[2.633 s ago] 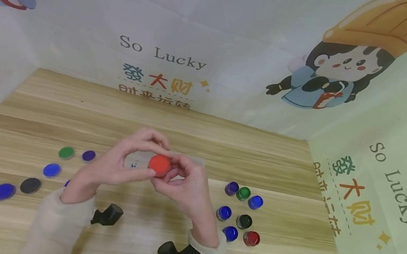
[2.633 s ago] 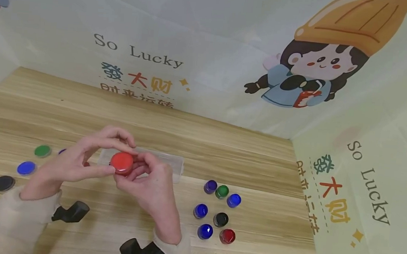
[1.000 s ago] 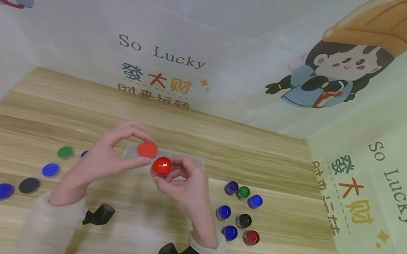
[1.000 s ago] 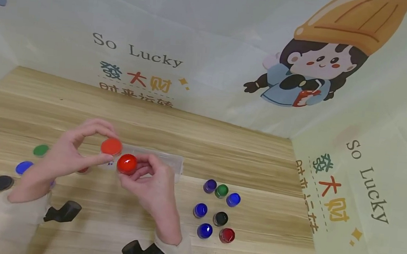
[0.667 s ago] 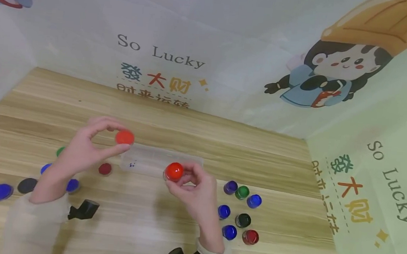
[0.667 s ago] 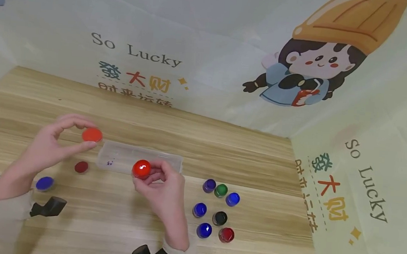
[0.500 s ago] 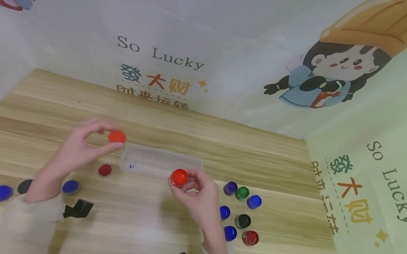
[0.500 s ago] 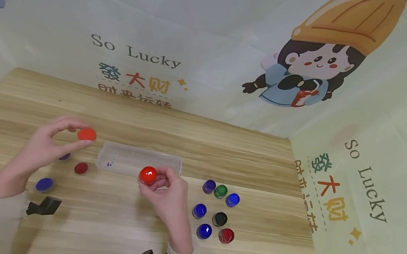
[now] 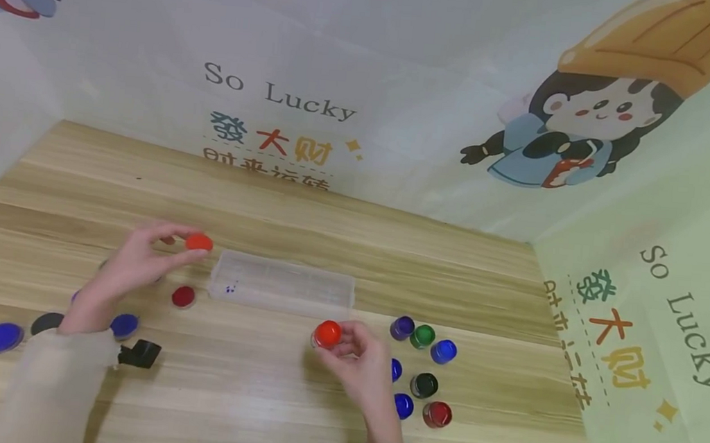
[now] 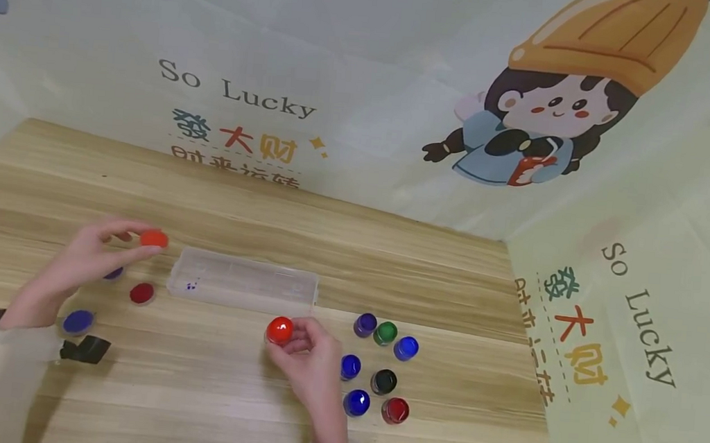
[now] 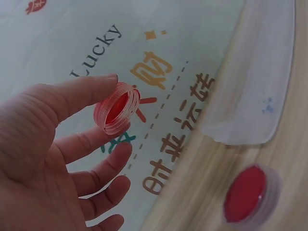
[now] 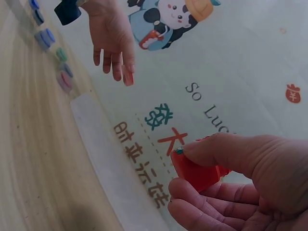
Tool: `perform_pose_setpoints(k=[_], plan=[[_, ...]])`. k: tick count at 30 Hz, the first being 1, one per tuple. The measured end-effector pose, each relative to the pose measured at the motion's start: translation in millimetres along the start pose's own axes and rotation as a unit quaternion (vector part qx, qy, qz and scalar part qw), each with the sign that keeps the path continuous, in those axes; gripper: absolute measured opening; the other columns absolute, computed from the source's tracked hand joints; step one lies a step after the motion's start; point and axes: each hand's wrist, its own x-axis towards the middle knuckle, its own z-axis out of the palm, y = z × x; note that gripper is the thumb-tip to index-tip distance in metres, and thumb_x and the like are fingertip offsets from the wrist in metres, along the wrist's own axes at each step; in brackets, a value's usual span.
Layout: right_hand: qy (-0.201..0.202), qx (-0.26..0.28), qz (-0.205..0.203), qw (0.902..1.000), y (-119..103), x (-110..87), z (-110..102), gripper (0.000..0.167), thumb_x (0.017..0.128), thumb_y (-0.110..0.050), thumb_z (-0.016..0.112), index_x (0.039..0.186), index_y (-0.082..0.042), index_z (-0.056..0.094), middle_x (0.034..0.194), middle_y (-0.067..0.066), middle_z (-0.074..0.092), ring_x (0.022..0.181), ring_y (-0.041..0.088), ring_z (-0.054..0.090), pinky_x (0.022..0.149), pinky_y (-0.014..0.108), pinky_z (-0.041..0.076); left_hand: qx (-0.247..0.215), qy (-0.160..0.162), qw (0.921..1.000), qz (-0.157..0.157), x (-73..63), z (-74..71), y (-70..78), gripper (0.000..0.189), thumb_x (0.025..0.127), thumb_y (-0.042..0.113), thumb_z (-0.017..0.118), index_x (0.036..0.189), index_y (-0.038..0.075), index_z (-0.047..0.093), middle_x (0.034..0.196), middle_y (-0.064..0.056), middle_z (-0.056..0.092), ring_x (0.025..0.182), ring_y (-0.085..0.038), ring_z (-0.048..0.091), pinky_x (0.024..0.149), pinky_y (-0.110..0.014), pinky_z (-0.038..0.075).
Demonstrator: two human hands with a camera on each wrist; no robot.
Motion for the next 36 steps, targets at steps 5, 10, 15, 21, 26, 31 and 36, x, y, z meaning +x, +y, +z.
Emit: perform_pose_setpoints(k=[5,10,15,21,26,31,36], plan=[[-0.006,-0.012,0.019,0.9997,11.6,-1.1,2.8,0.029,0.071,-0.004,0.079,0.096,0.001,0.065,0.083,0.010,0.068,0.069,0.014,0.062,0.064,0.022,0.051,-0.006,-0.012,0.9999,-0.002,5.6,5.0,-9.0,0.045,0.089,0.031,0.064,0.120,-0.002,0.058,0.125,-0.024,0.051,0.112,-0.040,0.040,0.082,-0.050,0.036],[-0.014,-0.022,0.042,0.9988,18.0,-2.7,4.8,0.030,0.070,-0.005,0.080,0.096,0.000,0.065,0.082,0.007,0.067,0.070,0.013,0.061,0.065,0.021,0.050,0.001,0.002,1.0000,0.003,7.7,8.6,-14.9,0.043,0.089,0.029,0.065,0.117,-0.004,0.060,0.123,-0.026,0.053,0.113,-0.042,0.041,0.088,-0.056,0.035],[-0.023,-0.022,0.045,0.9984,25.5,-3.8,6.8,0.031,0.070,-0.004,0.080,0.097,0.000,0.066,0.083,0.009,0.068,0.069,0.012,0.061,0.063,0.021,0.049,0.047,0.013,0.9987,0.012,10.6,12.7,-22.7,0.046,0.087,0.028,0.067,0.118,-0.005,0.059,0.118,-0.027,0.055,0.108,-0.042,0.047,0.085,-0.058,0.037],[-0.027,-0.034,0.043,0.9982,32.1,-5.0,8.4,0.034,0.070,-0.004,0.080,0.101,0.001,0.067,0.084,0.010,0.068,0.069,0.013,0.061,0.063,0.021,0.050,0.101,0.011,0.9948,-0.004,11.2,17.4,-30.0,0.048,0.084,0.028,0.070,0.119,-0.002,0.060,0.116,-0.026,0.056,0.105,-0.041,0.045,0.089,-0.067,0.021],[-0.025,-0.043,0.053,0.9974,35.1,-6.0,9.3,0.037,0.068,-0.004,0.081,0.101,0.002,0.067,0.083,0.009,0.066,0.069,0.013,0.059,0.062,0.020,0.049,0.129,0.011,0.9915,-0.005,9.7,20.1,-34.2,0.046,0.081,0.028,0.072,0.114,-0.001,0.063,0.110,-0.027,0.060,0.097,-0.039,0.046,0.083,-0.062,0.024],[-0.026,-0.046,0.064,0.9965,38.1,-7.0,11.0,0.037,0.067,-0.004,0.081,0.101,0.002,0.068,0.078,0.006,0.063,0.067,0.011,0.055,0.059,0.020,0.047,0.150,0.007,0.9885,-0.021,9.0,21.2,-37.0,0.049,0.077,0.031,0.076,0.112,0.000,0.065,0.107,-0.026,0.061,0.094,-0.038,0.044,0.078,-0.057,0.025],[-0.029,-0.051,0.070,0.9958,42.2,-7.9,13.3,0.036,0.067,-0.002,0.081,0.101,0.002,0.068,0.072,0.003,0.059,0.063,0.008,0.050,0.057,0.019,0.045,0.168,0.012,0.9852,-0.031,8.6,21.3,-38.0,0.047,0.074,0.031,0.078,0.109,0.002,0.067,0.104,-0.024,0.060,0.091,-0.037,0.044,0.074,-0.052,0.025]])
